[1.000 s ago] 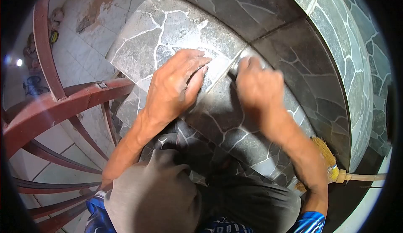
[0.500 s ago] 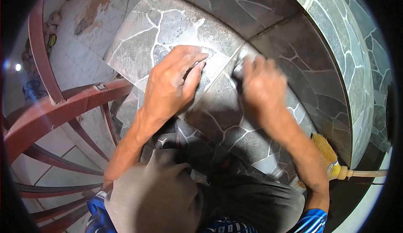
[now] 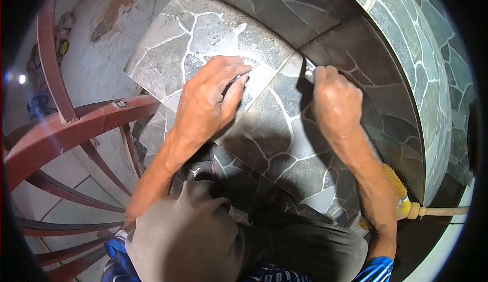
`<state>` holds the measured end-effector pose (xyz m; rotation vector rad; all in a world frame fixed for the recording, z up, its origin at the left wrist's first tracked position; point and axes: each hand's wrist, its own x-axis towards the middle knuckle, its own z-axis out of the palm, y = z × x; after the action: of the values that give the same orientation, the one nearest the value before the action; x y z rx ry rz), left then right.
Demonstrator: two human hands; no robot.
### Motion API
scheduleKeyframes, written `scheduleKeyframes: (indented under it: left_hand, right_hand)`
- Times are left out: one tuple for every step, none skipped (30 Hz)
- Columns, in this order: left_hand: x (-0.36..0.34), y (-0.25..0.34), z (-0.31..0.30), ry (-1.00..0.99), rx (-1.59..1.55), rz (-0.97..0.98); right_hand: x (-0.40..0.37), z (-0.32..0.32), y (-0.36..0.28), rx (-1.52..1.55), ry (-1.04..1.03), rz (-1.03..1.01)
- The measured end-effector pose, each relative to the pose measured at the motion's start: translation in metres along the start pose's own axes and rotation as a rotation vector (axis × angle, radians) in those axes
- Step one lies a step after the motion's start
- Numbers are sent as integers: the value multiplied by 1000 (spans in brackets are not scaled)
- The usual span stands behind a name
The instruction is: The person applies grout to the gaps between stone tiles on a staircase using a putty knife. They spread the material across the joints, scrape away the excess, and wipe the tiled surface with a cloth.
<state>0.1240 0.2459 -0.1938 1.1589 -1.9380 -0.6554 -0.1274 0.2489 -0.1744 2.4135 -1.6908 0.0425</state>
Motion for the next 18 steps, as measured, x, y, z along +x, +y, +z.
scheduleKeyframes:
  left_hand:
    - [0, 0, 0, -1, 1, -3]
    - [-1, 2, 1, -10, -4, -11]
    - [1, 4, 4, -13, -9, -9]
    - [1, 6, 5, -24, -16, -12]
    - [2, 7, 6, -31, -21, -10]
    - [3, 8, 6, -35, -23, -11]
    - [4, 8, 6, -32, -26, -7]
    - [5, 8, 6, -28, -29, -4]
    - [4, 9, 7, -27, -35, -3]
    - [3, 9, 7, -25, -24, -2]
    - [2, 9, 6, -21, -12, -1]
    - [0, 9, 6, -19, -3, -3]
    - [0, 9, 5, -19, -4, -7]
    - [-1, 8, 3, -20, -4, -12]
    - [-3, 7, 3, -23, -7, -20]
    - [-4, 6, 3, -12, -4, -17]
    - [-5, 5, 3, -3, -2, -13]
    - [-3, 3, 2, 12, 3, -5]
  right_hand:
    - [1, 8, -7, -19, 7, -26]
    - [-2, 11, -11, -36, 6, -47]
    - [-2, 10, -9, -29, -9, -70]
    - [-1, 2, -2, 62, -38, -91]
    - [3, -9, 9, 150, -62, -114]
    - [6, -15, 15, 240, -84, -141]
    - [7, -17, 9, 199, -79, -80]
    - [8, -12, 2, 116, -67, -59]
    - [7, -1, -7, 33, -59, -36]
    - [6, 7, -12, -50, -51, -12]
    - [6, 10, -12, -9, -45, -89]
    - [7, 6, -4, 70, -65, -107]
    - [12, -5, 9, 146, -78, -128]
    - [17, -12, 16, 224, -92, -150]
    - [15, -13, 5, 102, -45, -77]
    - [10, -4, -3, 56, -24, -96]
    - [3, 11, -11, 11, -4, -110]
    - [-1, 21, -16, -37, 22, -129]
